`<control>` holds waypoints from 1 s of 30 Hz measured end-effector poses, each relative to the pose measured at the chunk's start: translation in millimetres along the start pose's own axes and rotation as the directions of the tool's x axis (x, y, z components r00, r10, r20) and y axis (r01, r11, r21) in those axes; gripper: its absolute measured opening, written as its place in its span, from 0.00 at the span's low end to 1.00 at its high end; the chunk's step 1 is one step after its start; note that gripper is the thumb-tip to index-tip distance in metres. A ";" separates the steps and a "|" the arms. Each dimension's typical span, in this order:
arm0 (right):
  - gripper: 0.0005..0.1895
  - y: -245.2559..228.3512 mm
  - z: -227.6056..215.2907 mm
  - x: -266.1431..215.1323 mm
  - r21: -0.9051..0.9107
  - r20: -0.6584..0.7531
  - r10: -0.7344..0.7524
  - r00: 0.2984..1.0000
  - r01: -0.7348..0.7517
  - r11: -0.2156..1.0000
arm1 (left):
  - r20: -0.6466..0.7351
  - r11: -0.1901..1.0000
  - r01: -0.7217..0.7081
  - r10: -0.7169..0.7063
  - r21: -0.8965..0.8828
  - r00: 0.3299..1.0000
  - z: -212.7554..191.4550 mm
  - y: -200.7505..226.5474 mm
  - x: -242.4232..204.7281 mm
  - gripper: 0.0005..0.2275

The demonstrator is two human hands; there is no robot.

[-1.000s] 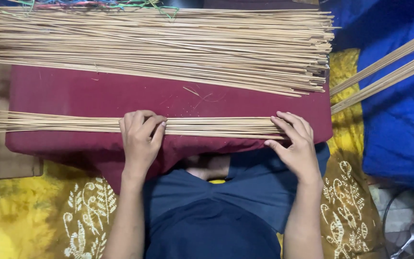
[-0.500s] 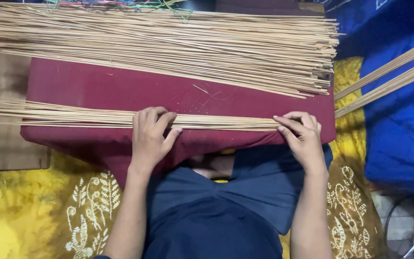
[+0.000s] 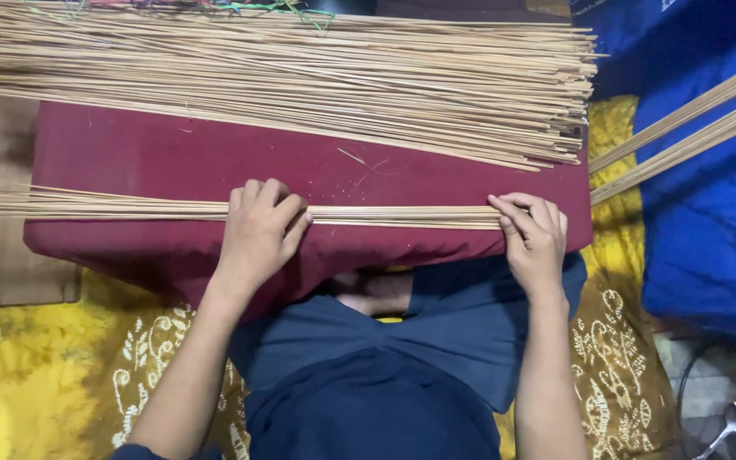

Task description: Sorting and bundling thin wooden sticks by picking them from a pile and aligning them together on a raised surface.

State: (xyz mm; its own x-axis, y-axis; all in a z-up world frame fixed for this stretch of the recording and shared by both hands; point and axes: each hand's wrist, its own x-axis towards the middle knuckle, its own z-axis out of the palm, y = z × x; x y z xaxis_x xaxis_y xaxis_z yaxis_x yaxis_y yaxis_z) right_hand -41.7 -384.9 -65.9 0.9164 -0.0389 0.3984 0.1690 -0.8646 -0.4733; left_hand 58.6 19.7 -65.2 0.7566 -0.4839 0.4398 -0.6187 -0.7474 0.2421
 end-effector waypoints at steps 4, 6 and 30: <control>0.14 -13.9 -3.5 4.9 0.013 -0.004 0.007 1.000 -0.007 1.000 | 0.011 0.999 0.009 -0.008 -0.038 1.000 2.8 -1.8 1.0 0.07; 0.18 -16.9 -4.6 6.0 0.038 0.000 0.003 1.000 -0.003 0.999 | -0.020 0.999 -0.010 0.010 0.030 1.000 5.1 0.8 -0.3 0.08; 0.23 -8.3 -11.5 -8.9 0.213 0.023 0.112 0.993 -0.114 0.970 | -0.050 0.988 -0.040 0.047 0.149 0.998 13.5 4.4 -4.4 0.18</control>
State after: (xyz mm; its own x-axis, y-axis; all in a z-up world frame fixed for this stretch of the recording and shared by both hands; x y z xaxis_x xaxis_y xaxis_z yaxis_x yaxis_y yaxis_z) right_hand -55.4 -383.1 -56.5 0.9378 -0.1238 0.3244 0.1363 -0.7279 -0.6720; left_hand 55.4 12.3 -77.7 0.7149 -0.4955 0.4933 -0.6098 -0.7871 0.0933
